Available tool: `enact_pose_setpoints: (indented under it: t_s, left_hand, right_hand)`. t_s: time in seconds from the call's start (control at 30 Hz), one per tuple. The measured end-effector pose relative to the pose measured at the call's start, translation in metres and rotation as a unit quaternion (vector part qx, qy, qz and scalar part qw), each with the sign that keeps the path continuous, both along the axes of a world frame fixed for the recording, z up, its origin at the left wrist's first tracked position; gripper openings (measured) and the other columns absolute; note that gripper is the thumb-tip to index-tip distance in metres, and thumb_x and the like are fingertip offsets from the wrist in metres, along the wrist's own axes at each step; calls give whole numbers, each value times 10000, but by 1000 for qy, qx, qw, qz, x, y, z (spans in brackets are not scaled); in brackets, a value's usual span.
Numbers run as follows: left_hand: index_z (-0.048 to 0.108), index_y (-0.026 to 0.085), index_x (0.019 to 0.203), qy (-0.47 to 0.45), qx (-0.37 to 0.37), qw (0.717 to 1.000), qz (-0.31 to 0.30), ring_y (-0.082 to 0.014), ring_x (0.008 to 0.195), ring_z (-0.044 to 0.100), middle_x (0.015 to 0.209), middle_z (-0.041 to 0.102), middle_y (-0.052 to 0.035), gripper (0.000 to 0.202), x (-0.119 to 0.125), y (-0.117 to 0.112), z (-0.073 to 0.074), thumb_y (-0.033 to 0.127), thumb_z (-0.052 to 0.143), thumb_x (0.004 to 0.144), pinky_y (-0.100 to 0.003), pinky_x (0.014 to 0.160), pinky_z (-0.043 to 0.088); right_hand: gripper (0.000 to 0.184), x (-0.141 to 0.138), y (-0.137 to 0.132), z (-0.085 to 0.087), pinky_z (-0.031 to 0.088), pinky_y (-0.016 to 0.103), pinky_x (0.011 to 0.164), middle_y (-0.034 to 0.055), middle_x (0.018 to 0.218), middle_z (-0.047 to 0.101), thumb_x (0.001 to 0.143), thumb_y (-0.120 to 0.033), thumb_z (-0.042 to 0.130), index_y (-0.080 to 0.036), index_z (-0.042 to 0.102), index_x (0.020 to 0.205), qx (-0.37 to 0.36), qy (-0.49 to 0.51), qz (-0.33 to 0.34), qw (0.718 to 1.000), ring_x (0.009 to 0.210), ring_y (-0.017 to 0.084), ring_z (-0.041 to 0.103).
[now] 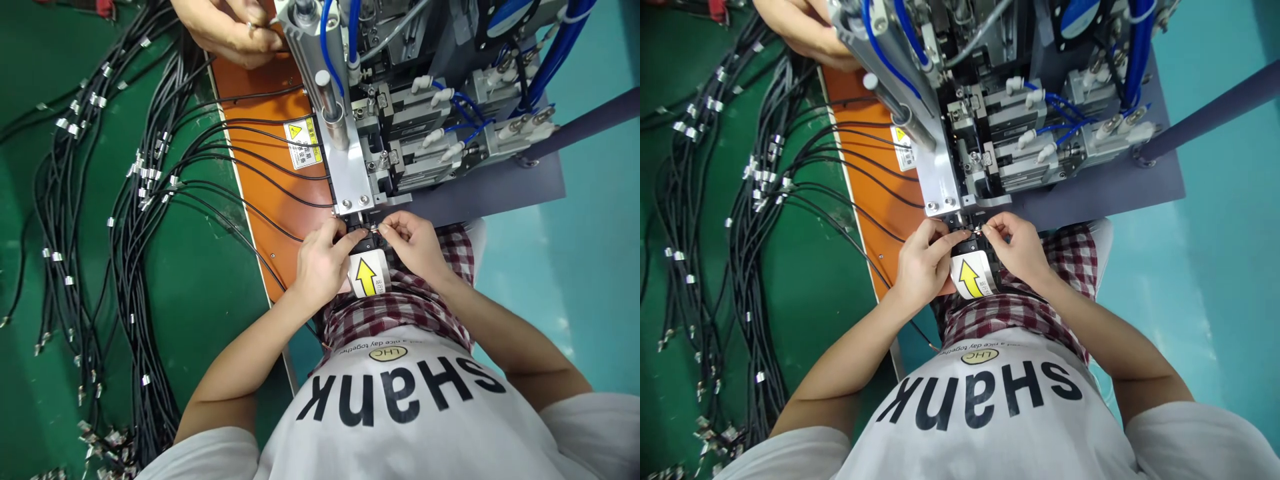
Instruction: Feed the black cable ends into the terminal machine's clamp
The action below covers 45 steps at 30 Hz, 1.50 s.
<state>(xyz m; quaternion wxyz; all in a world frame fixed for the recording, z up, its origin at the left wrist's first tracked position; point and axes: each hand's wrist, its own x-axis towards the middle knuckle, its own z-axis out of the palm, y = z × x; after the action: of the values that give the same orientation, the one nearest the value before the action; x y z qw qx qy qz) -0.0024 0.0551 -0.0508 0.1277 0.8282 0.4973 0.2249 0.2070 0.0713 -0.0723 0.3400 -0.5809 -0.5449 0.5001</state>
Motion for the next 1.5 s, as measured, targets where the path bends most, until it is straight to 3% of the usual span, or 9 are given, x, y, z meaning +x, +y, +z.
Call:
enact_pose_setpoints:
  t_s: [0.17,0.33,0.9,1.1,1.27,1.5]
  left_hand:
    - [699,231,1204,-6,-5,1000,5,-157,840,558,975,543,-59,377,0,0,-1,132,395,1004,-272,710,467]
    - [707,243,1186,-19,-6,1000,7,-145,819,555,957,541,-47,354,-1,0,-2,151,415,1009,-256,694,459]
    - [706,224,1188,-35,-31,999,10,-146,853,566,973,536,-52,353,-1,0,-1,150,407,1014,-244,696,465]
    - [694,188,1200,-50,-28,998,-9,-165,888,592,991,565,-76,357,-2,-1,0,117,407,1001,-262,714,492]
    - [657,185,1207,-48,-26,999,-4,-177,940,620,1032,603,-90,323,-2,-2,1,138,402,1015,-279,761,522]
    - [665,196,1156,-25,2,1000,-7,-181,908,614,1035,638,-89,299,-1,-1,1,148,404,1017,-293,766,499]
  right_hand:
    - [138,-1,-3,8,468,299,674,14,839,694,905,-336,668,-211,713,945,62,-12,-33,997,701,146,587]
    - [115,-10,-1,11,464,310,693,11,814,661,911,-304,649,-213,676,845,87,-26,-19,996,681,146,557]
    - [275,-16,-2,-7,360,272,553,-27,696,539,891,-465,687,-207,610,837,-27,121,-52,991,577,109,441]
    - [319,-4,-1,-8,337,259,500,-41,648,529,879,-519,699,-201,678,863,-94,152,-57,982,510,88,416]
    - [311,-5,2,0,385,277,545,10,788,664,917,-497,647,-210,755,974,-29,68,-28,997,585,116,501]
    - [138,-13,1,14,429,308,634,-8,706,586,914,-333,647,-221,703,855,130,-51,-13,990,584,129,483]
